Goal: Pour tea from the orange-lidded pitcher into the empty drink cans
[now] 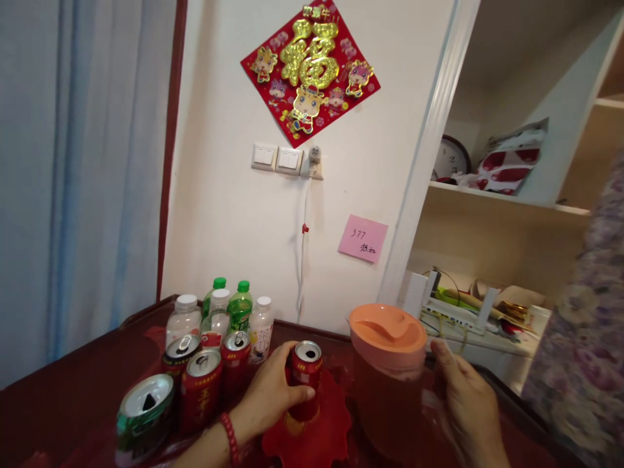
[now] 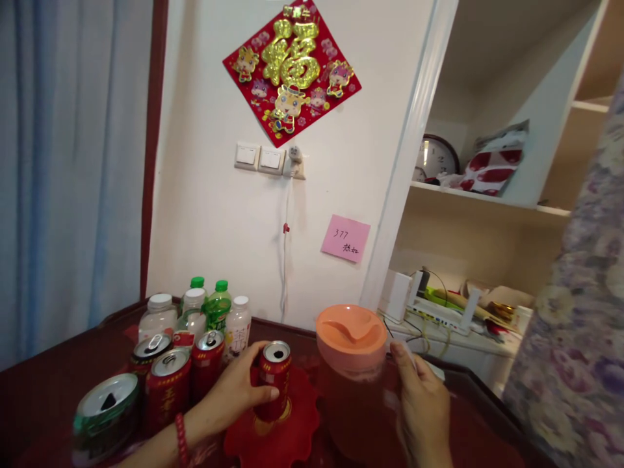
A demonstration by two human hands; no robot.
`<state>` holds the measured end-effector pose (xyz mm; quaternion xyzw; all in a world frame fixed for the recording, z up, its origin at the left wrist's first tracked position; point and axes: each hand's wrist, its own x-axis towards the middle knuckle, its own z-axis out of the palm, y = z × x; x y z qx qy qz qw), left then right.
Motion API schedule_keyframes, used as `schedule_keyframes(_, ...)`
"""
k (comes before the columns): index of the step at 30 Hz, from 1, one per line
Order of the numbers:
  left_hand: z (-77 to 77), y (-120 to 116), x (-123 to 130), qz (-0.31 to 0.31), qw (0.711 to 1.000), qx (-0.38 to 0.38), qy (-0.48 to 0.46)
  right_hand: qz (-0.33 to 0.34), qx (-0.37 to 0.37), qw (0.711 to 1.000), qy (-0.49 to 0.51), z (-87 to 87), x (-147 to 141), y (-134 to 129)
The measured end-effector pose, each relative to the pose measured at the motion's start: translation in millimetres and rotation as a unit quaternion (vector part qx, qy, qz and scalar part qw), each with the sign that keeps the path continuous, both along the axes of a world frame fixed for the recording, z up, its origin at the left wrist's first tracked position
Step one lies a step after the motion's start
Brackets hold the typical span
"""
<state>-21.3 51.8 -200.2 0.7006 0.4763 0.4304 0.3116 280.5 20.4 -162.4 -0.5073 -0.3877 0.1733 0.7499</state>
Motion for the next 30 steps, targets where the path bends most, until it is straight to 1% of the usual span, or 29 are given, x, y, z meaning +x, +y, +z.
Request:
schedule_keyframes(2, -3.7, -0.9, 1.6, 0.011, 1.0, 0.001, 0.006, -0.003, -0.032, 0.999, 0.012, 0.7, -3.8, 0.1)
schedule_keyframes(5, -4.1, -2.3, 4.3, 0.03, 0.999, -0.002, 0.019, 0.0, -0.067, 0.998, 0.003, 3.0, -10.9, -1.2)
schedule_keyframes(9, -0.6, -1.2, 4.0, 0.045, 0.997, -0.004, 0.064, -0.016, -0.058, 0.998, -0.019, 1.6, -17.5, -0.9)
schedule_keyframes(10, 0.3, -0.6, 3.0, 0.047, 0.996, -0.006, 0.07, -0.01, -0.062, 0.998, -0.023, 0.8, -18.1, -0.5)
schedule_keyframes(16, 4.4, 1.6, -2.4, 0.032, 0.999, -0.033, 0.027, 0.026, -0.081, 0.996, -0.024, 2.6, -21.1, -5.9)
schedule_keyframes(20, 0.2, 0.5, -0.8, 0.047, 0.998, -0.027, 0.038, 0.03, -0.112, 0.992, -0.042, 6.0, -24.2, -11.5)
schedule_keyframes(25, -7.3, -0.4, 4.8, 0.071, 0.994, -0.009, 0.087, 0.048, -0.133, 0.988, -0.06, 6.3, -23.9, -11.9)
schedule_keyframes(30, -7.5, -0.9, 7.6, 0.086, 0.991, 0.0, 0.105, 0.032, -0.146, 0.982, -0.117, 5.3, -21.9, -11.7)
